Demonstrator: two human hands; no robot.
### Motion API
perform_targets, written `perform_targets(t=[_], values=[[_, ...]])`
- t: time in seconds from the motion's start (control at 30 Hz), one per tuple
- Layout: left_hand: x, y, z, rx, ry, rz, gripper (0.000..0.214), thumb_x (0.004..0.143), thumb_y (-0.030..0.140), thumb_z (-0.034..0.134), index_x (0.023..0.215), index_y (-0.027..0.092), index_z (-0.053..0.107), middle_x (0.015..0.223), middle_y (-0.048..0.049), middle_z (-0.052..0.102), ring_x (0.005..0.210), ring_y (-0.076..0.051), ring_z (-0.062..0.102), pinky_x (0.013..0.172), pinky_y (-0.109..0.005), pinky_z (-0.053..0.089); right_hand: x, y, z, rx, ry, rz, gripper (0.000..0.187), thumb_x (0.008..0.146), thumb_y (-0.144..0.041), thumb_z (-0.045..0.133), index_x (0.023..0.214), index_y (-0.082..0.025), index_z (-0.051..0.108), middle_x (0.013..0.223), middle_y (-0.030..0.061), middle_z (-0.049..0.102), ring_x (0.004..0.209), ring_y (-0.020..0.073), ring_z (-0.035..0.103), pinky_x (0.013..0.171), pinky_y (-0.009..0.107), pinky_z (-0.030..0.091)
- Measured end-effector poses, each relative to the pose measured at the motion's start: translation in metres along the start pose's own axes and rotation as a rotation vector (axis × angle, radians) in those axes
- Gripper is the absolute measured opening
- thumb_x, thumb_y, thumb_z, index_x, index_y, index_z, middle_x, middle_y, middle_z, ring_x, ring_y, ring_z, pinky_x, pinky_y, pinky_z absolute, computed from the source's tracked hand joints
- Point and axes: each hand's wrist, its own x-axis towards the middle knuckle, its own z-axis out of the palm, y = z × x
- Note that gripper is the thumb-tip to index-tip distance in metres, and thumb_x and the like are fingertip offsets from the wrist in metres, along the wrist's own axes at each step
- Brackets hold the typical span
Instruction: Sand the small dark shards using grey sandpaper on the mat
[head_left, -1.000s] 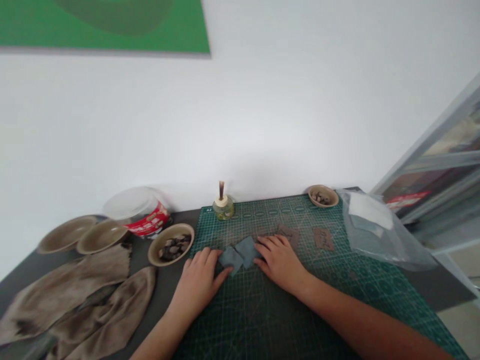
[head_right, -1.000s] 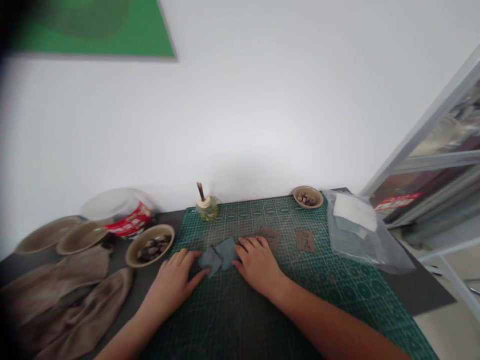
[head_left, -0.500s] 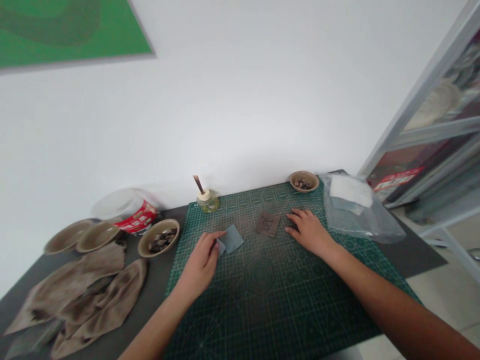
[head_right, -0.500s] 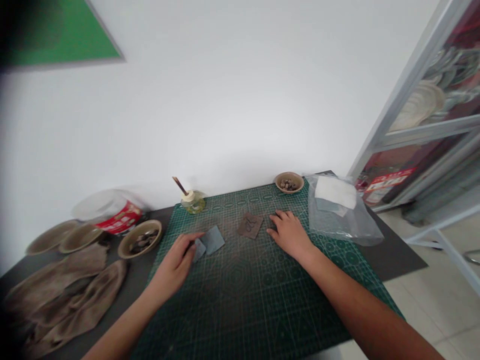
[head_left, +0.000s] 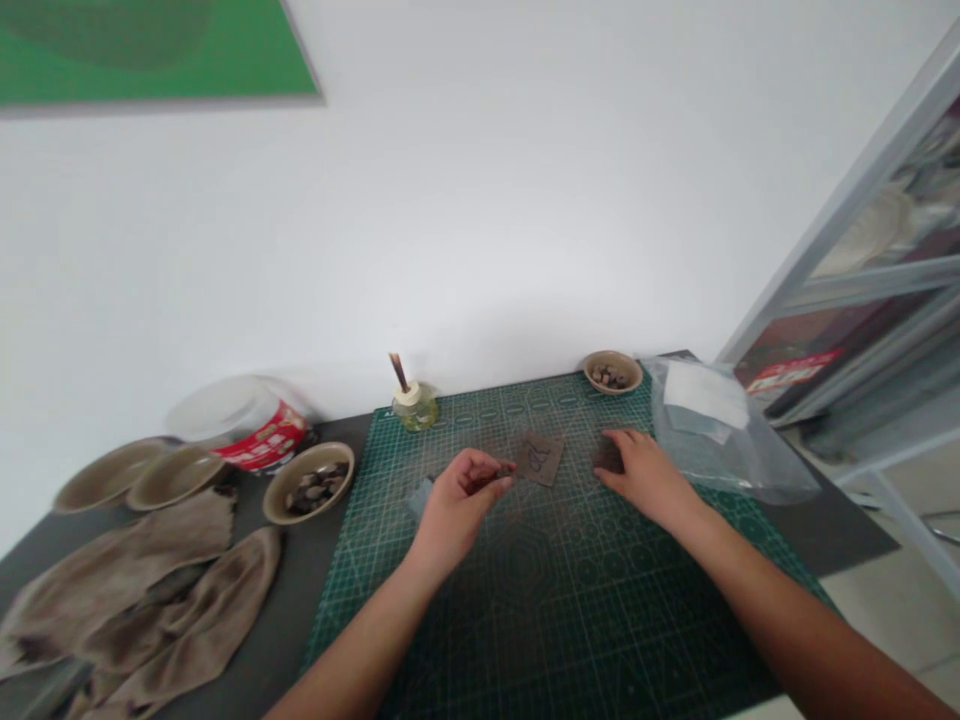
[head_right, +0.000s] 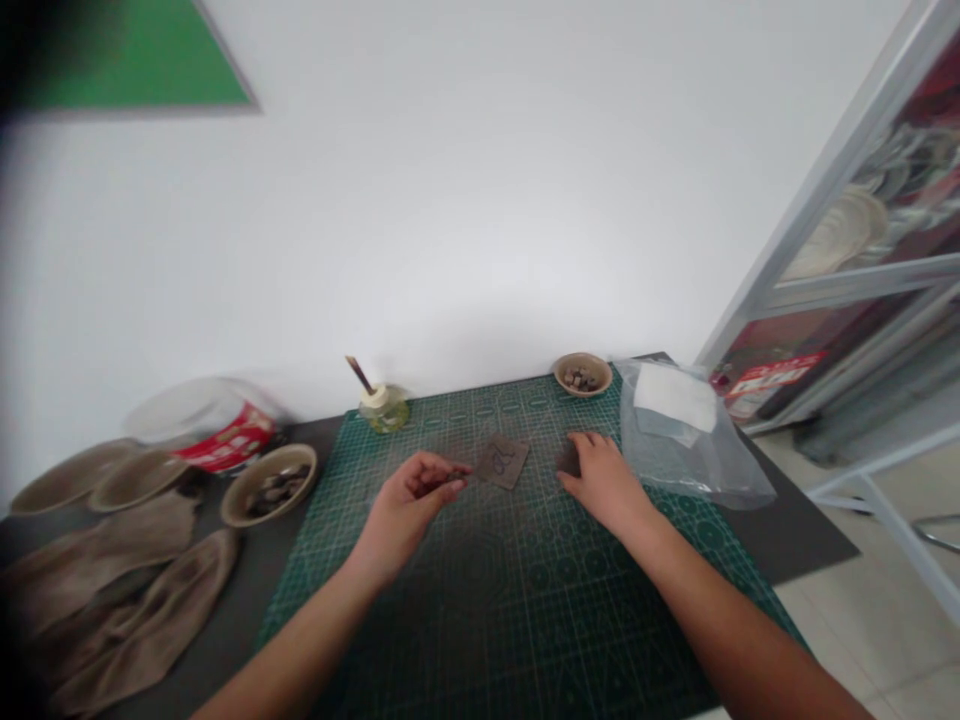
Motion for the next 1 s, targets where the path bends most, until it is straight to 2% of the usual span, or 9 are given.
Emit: perform_targets(t=[0.13,0.3,0.37,0.43,0.5,0.67,0.8,0.87,1.0], values=[[0.005,-0.002,0.001,0.046,0.066,0.069,0.015,0.077,0.017,0.071,0.084,0.019,0.057,0.085,0.0002,0.063,0.080,-0.013,0.059,0.072,-0.025,0.045,0.000,-0.002,0.000,-0.007,-0.046,0.113,0.050,0.071,-0.051,0.073,0.103,-0.015,0.059,0.103,0.0155,0.061,0.099,0.0324,0.058,0.086,0.043,0.044],[0.004,-0.012,-0.002,0.141,0.030,0.116,0.013,0.080,0.020,0.069,0.087,0.019,0.058,0.079,0.0019,0.058,0.072,-0.012,0.053,0.069,-0.026,0.044,0.009,-0.002,0.000,0.162,-0.177,0.267,0.064,0.065,-0.043,0.079,0.115,-0.014,0.053,0.098,0.0121,0.064,0.088,0.0263,0.062,0.073,0.034,0.045],[0.003,-0.016,-0.004,0.170,0.021,0.142,0.012,0.080,0.021,0.068,0.087,0.019,0.058,0.080,0.0013,0.058,0.073,-0.013,0.054,0.070,-0.026,0.044,0.010,-0.002,-0.002,0.204,-0.208,0.292,0.053,0.066,-0.042,0.078,0.108,-0.015,0.057,0.094,0.0094,0.066,0.083,0.0242,0.062,0.068,0.031,0.044],[0.002,-0.020,-0.005,0.186,0.006,0.160,0.012,0.081,0.021,0.068,0.087,0.019,0.058,0.080,0.0009,0.058,0.072,-0.013,0.054,0.070,-0.027,0.045,0.010,-0.006,-0.007,0.228,-0.184,0.245,0.030,0.072,-0.039,0.073,0.091,-0.018,0.063,0.088,0.0067,0.066,0.082,0.0228,0.061,0.069,0.031,0.043],[0.002,-0.022,-0.006,0.187,0.001,0.178,0.011,0.081,0.021,0.067,0.087,0.019,0.058,0.081,0.0001,0.058,0.073,-0.014,0.055,0.070,-0.028,0.046,0.009,-0.015,-0.015,0.317,-0.129,0.143,0.018,0.078,-0.038,0.066,0.080,-0.020,0.063,0.084,0.0048,0.065,0.082,0.0218,0.061,0.073,0.032,0.043],[0.002,-0.024,-0.008,0.158,0.034,0.207,0.009,0.082,0.022,0.066,0.087,0.019,0.059,0.096,-0.0051,0.064,0.082,-0.016,0.059,0.076,-0.030,0.049,0.016,-0.059,-0.029,0.827,-0.098,0.048,0.016,0.086,-0.034,0.057,0.096,-0.022,0.059,0.084,0.0015,0.064,0.081,0.0194,0.061,0.074,0.032,0.047],[0.000,-0.027,-0.009,0.187,0.080,0.174,0.009,0.084,0.023,0.064,0.092,0.020,0.060,0.093,-0.0042,0.066,0.080,-0.016,0.060,0.076,-0.031,0.050,0.029,-0.095,-0.010,1.001,-0.020,0.135,0.021,0.089,-0.036,0.050,0.107,-0.024,0.051,0.079,-0.0009,0.057,0.069,0.0164,0.056,0.062,0.027,0.043],[0.000,-0.028,-0.010,0.192,0.094,0.175,0.008,0.084,0.022,0.064,0.091,0.020,0.060,0.092,-0.0038,0.066,0.080,-0.016,0.060,0.075,-0.030,0.050,0.032,-0.105,0.004,1.037,0.004,0.166,0.025,0.091,-0.041,0.049,0.109,-0.025,0.046,0.081,-0.0008,0.056,0.070,0.0162,0.054,0.062,0.027,0.043],[0.002,-0.028,-0.010,0.168,0.136,0.163,0.009,0.080,0.016,0.065,0.087,0.019,0.060,0.095,-0.0045,0.067,0.080,-0.015,0.061,0.075,-0.029,0.050,0.032,-0.110,0.019,1.103,0.012,0.069,0.040,0.083,-0.040,0.062,0.107,-0.027,0.033,0.087,-0.0021,0.057,0.071,0.0149,0.052,0.067,0.028,0.044]])
